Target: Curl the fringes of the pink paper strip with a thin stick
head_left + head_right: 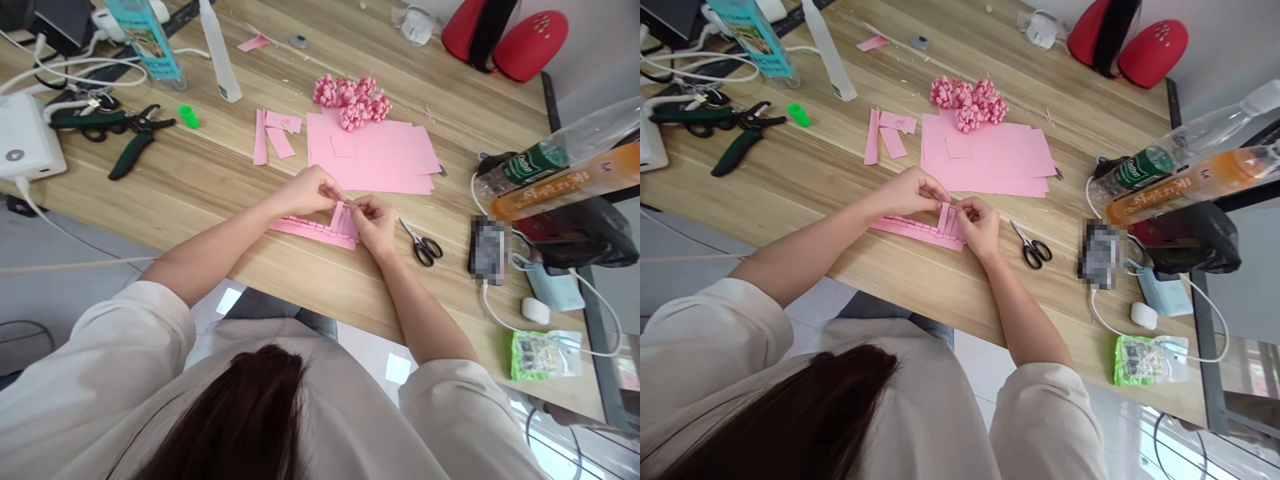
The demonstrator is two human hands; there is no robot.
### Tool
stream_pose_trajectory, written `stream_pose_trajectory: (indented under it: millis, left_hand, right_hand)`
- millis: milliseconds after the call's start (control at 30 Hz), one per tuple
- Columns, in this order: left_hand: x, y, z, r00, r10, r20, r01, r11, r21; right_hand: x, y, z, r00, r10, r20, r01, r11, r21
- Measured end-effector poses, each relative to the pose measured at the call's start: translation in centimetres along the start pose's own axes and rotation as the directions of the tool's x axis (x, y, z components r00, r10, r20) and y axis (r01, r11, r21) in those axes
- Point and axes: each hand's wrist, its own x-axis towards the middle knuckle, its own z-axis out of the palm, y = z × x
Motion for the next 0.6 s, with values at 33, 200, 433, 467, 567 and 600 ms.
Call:
stream_pose_trajectory:
  millis: [33,200,433,467,567,600]
  left_hand:
    - [-0.03,0.08,-0.02,1.000,0.000,0.000,0.000,1.000,0.009]
    - [-0.26,0.32,-0.12,0.999,0.034,0.018,-0.035,0.997,0.071]
    - [-0.36,-0.16,0.36,0.994,0.110,0.002,-0.110,0.990,0.092]
    - [-0.37,-0.19,0.49,0.992,0.124,-0.014,-0.123,0.989,0.078]
    - [-0.43,-0.16,0.81,0.989,0.136,-0.063,-0.135,0.991,0.022]
    - [-0.44,-0.14,0.87,0.988,0.131,-0.079,-0.131,0.991,0.006]
  right_hand:
    - [0.03,0.05,0.01,1.000,-0.002,0.004,0.002,1.000,-0.002]
    - [0.14,0.17,0.09,1.000,0.007,0.017,-0.007,1.000,-0.004]
    - [0.00,0.06,0.14,0.999,-0.013,0.041,0.013,1.000,-0.004]
    - [0.00,0.03,0.14,0.999,-0.014,0.043,0.014,1.000,-0.003]
    - [0.02,-0.06,0.13,0.999,-0.001,0.042,0.001,1.000,-0.009]
    - [0.04,-0.09,0.12,0.999,0.002,0.041,-0.001,1.000,-0.012]
